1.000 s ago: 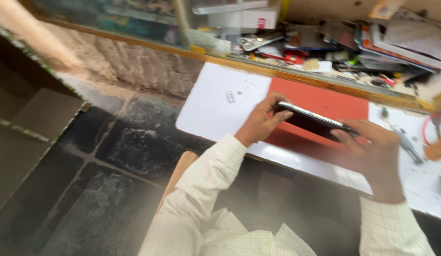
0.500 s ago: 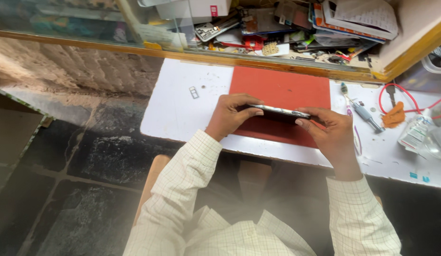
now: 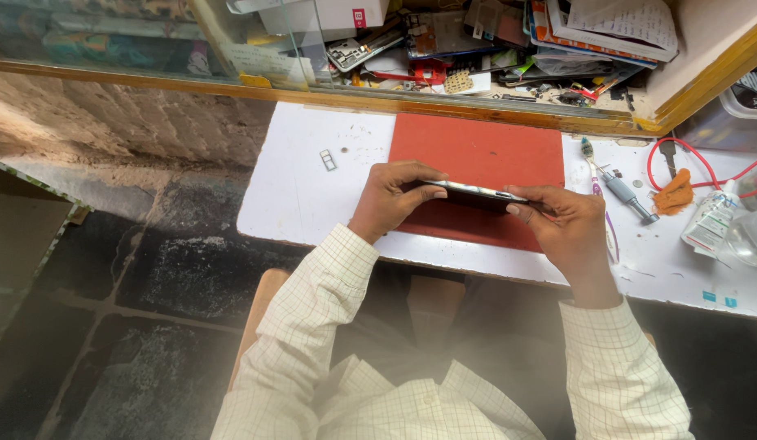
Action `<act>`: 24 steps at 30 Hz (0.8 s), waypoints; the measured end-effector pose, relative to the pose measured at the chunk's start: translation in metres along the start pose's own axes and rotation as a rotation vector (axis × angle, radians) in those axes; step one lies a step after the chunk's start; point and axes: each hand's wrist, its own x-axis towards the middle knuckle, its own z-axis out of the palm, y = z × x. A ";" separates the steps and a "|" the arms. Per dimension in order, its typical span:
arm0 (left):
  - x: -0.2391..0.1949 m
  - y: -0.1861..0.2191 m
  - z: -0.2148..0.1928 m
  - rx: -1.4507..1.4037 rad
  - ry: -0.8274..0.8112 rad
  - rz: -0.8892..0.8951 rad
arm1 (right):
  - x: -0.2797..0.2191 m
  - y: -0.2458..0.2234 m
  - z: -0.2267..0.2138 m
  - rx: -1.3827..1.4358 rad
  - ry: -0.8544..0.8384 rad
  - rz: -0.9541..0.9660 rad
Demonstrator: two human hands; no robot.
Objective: The person uses a precision screwdriver to remove and reinstall screws on the back of a smartphone, then closes the back cover and inserts a SIM card tray. The person wipes the phone's screen and back with a cloth.
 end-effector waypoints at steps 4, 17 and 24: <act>0.001 -0.001 0.000 0.035 0.012 0.018 | 0.003 -0.019 0.004 -0.255 0.033 -0.250; -0.003 -0.017 -0.002 -0.110 -0.025 -0.014 | 0.022 -0.050 0.052 -0.417 0.083 -0.429; -0.002 -0.026 -0.001 -0.194 -0.013 0.010 | 0.021 -0.052 0.058 -0.431 0.117 -0.417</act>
